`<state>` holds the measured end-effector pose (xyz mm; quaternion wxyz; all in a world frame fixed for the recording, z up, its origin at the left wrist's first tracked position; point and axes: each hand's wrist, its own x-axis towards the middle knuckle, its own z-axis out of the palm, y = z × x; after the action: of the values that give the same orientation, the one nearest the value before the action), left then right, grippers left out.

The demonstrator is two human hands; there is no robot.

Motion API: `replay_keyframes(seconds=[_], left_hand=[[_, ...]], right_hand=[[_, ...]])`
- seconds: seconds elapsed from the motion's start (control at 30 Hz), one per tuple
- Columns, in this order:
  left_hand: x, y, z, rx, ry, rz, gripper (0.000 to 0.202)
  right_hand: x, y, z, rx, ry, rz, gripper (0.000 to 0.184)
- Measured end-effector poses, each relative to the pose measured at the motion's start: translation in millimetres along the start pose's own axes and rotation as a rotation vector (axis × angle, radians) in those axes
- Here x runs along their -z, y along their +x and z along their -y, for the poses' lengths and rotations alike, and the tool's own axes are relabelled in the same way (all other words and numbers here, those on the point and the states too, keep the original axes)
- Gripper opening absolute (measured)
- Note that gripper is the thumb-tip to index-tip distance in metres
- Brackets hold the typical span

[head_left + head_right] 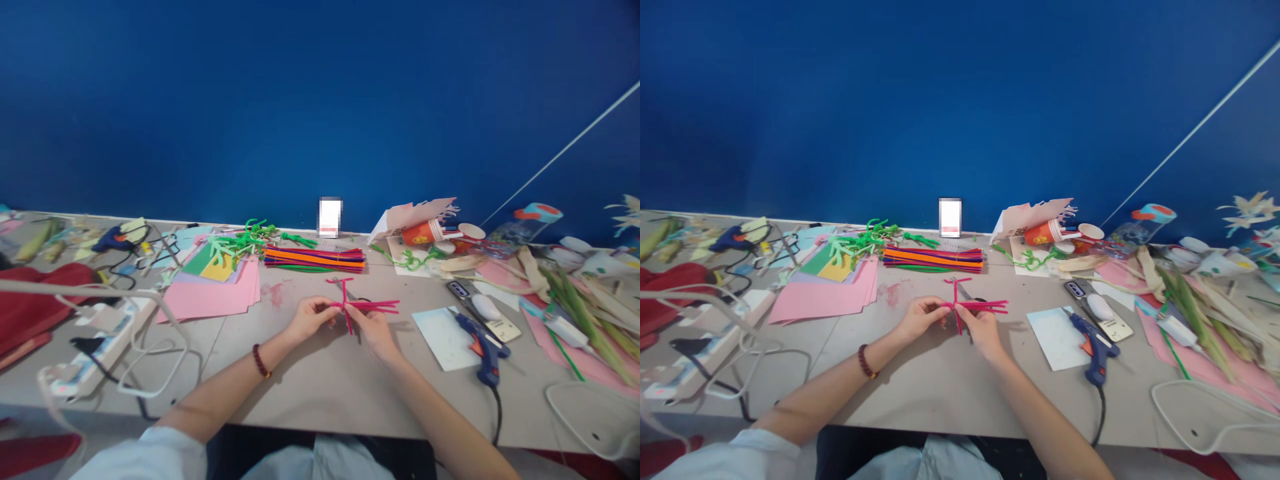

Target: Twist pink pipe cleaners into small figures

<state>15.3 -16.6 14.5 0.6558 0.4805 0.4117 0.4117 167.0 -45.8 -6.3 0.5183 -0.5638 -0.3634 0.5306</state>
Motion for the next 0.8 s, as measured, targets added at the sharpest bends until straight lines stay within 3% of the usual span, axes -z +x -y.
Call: replay_keyframes(seconds=[0.37,0.53,0.63,0.8], left_hand=[[3.9,2,5,-0.024,-0.003,0.025,0.039],[7.8,3,11,-0.196,0.205,0.023,0.050],[8.0,1,12,-0.289,0.344,-0.017,0.043],[6.1,-3,6,-0.345,0.389,-0.136,0.028]], right_hand=[[-2,-2,2,-0.054,0.086,-0.024,0.038],[-5,-5,14,-0.080,0.210,-0.032,0.034],[-5,-5,16,-0.098,0.233,-0.049,0.032],[-6,-3,17,-0.126,0.358,0.005,0.033]])
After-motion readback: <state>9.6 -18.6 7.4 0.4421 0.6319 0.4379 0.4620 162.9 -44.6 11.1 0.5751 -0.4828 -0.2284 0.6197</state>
